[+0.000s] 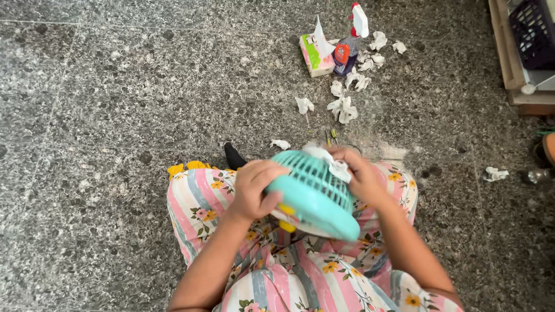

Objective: The person sits on the floor and disassembles a small teal electric fan by removing the front grille and central cap. They then reassemble the fan by replacing the cap and grille, and finally gather nearby trash and a spray bottle.

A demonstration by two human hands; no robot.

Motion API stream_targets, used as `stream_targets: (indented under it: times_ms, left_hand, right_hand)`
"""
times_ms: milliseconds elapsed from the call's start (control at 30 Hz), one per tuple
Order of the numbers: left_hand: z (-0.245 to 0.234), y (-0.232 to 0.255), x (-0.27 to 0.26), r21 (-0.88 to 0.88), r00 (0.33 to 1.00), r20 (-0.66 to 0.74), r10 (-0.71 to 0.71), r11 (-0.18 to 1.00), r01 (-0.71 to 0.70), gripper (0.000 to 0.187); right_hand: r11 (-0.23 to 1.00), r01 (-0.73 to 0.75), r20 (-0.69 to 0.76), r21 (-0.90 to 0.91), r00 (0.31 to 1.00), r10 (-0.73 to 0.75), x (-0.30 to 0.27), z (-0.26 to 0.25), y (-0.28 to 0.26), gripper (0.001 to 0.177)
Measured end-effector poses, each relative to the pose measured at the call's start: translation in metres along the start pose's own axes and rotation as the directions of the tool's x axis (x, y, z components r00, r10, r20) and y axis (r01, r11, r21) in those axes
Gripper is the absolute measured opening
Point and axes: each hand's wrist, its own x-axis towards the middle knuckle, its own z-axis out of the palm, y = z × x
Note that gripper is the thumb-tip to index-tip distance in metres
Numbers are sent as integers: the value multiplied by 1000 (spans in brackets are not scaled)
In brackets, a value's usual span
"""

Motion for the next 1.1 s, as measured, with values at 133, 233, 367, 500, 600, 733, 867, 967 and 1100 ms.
stream_targets:
  times_ms: [133, 233, 367, 500, 600, 733, 867, 967, 1100]
  left_hand:
    - [23, 20, -10, 15, 966, -104, -236, 971, 239, 38]
    - [24, 8, -22, -113, 934, -208, -291, 956, 272, 42]
    - [-17, -34, -25, -395, 943, -193, -272, 901, 179, 59]
    - [-84, -72, -7, -600, 987, -154, -35, 798, -65, 72]
    - [-113, -78, 9, -601, 985, -157, 72, 785, -153, 73]
    - [-123, -71, 19, -596, 978, -194, 71, 784, -175, 77]
    - [-138, -64, 22, -575, 968, -223, 116, 786, -227, 82]
    - [-160, -56, 21, -595, 973, -195, 120, 775, -215, 83]
    - [-166, -54, 24, -646, 973, -224, 50, 740, -187, 87]
  right_hand:
    - [849, -341, 30, 403, 933, 360, -30, 21, 41, 20]
    - [868, -294, 91, 399, 955, 282, -41, 16, 53, 21]
    - [980, -197, 138, 1, 971, 195, -33, -24, 50, 45]
    - [971, -212, -345, 112, 908, 238, -13, -62, 33, 34]
    - [973, -86, -410, 213, 896, 169, 19, -52, 13, 27]
    - [988, 116, -310, 99, 947, -81, 53, 34, -23, 31]
    - [957, 284, -154, -57, 945, -290, 59, 69, -52, 35]
    - [958, 213, -328, -190, 906, -266, 80, 52, -48, 21]
    - [993, 104, -255, -59, 960, -116, 87, 31, -41, 27]
